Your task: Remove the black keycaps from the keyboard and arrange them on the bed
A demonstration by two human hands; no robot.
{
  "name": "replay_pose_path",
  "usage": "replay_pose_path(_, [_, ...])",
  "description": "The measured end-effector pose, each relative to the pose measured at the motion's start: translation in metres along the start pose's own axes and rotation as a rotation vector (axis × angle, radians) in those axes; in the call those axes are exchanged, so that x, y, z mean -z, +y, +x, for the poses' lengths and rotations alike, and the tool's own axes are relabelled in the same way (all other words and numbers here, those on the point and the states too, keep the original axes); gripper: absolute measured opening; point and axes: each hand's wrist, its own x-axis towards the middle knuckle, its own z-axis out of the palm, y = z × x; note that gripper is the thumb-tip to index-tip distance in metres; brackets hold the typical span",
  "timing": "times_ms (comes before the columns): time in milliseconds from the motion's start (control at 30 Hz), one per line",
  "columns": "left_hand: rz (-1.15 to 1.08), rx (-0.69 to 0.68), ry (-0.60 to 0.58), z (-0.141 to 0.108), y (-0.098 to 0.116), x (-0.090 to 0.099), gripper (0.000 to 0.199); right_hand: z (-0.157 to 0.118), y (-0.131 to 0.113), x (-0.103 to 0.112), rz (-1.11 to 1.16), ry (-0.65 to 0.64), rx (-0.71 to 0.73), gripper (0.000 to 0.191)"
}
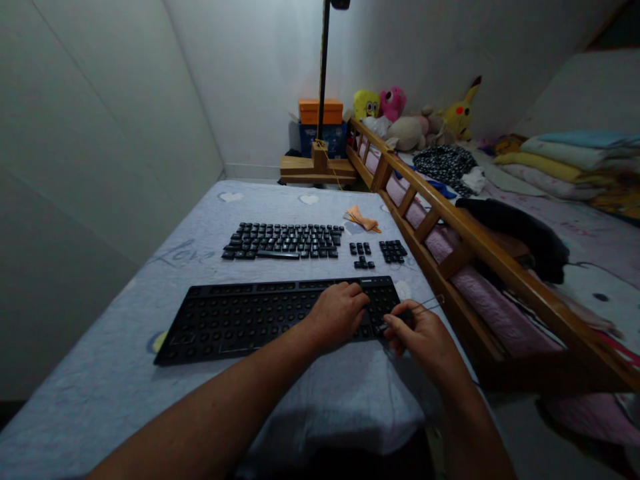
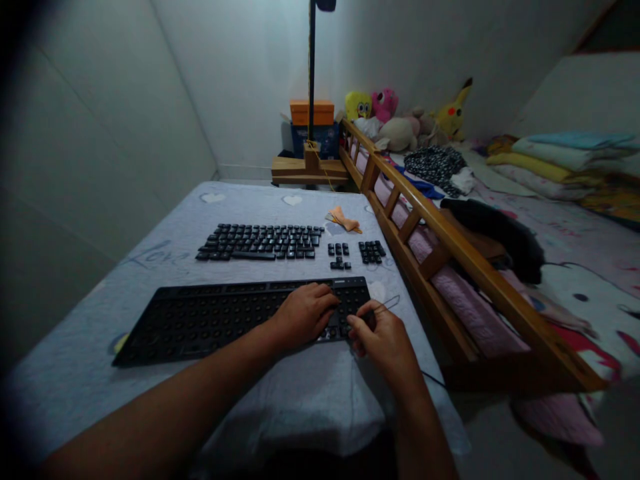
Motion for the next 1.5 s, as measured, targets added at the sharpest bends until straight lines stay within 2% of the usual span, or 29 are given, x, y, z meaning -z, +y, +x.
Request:
replay_pose_path(433, [0.005, -0.005, 0.010, 0.000, 0.000, 0.000, 0.015, -0.008, 0.001, -0.006, -0.104, -0.004, 0.067, 0.026])
replay_pose_path(733, [-0.001, 0.002, 0.000, 0.000, 0.000, 0.001, 0.015, -0.006, 0.001, -0.002, 0.073, -0.092, -0.008, 0.025])
replay_pose_path(867, [-0.001, 0.004, -0.003, 0.000, 0.000, 0.001, 0.016, -0.007, 0.003, -0.002, 0.119, -0.054, -0.016, 0.024])
replay_pose_path(1100, [-0.006, 0.006, 0.003, 0.000, 0.000, 0.001, 0.016, -0.012, 0.007, 0.000, -0.022, -0.060, 0.065, 0.018])
replay_pose_path(1300, [0.006, 0.006, -0.003, 0.000, 0.001, 0.002, 0.016, -0.018, 0.000, 0.003, -0.231, -0.053, 0.232, 0.023])
replay_pose_path(1500, [-0.002, 0.010, 0.002, 0.000, 0.001, 0.002, 0.017, -0.019, -0.005, 0.003, -0.224, -0.062, 0.255, 0.023])
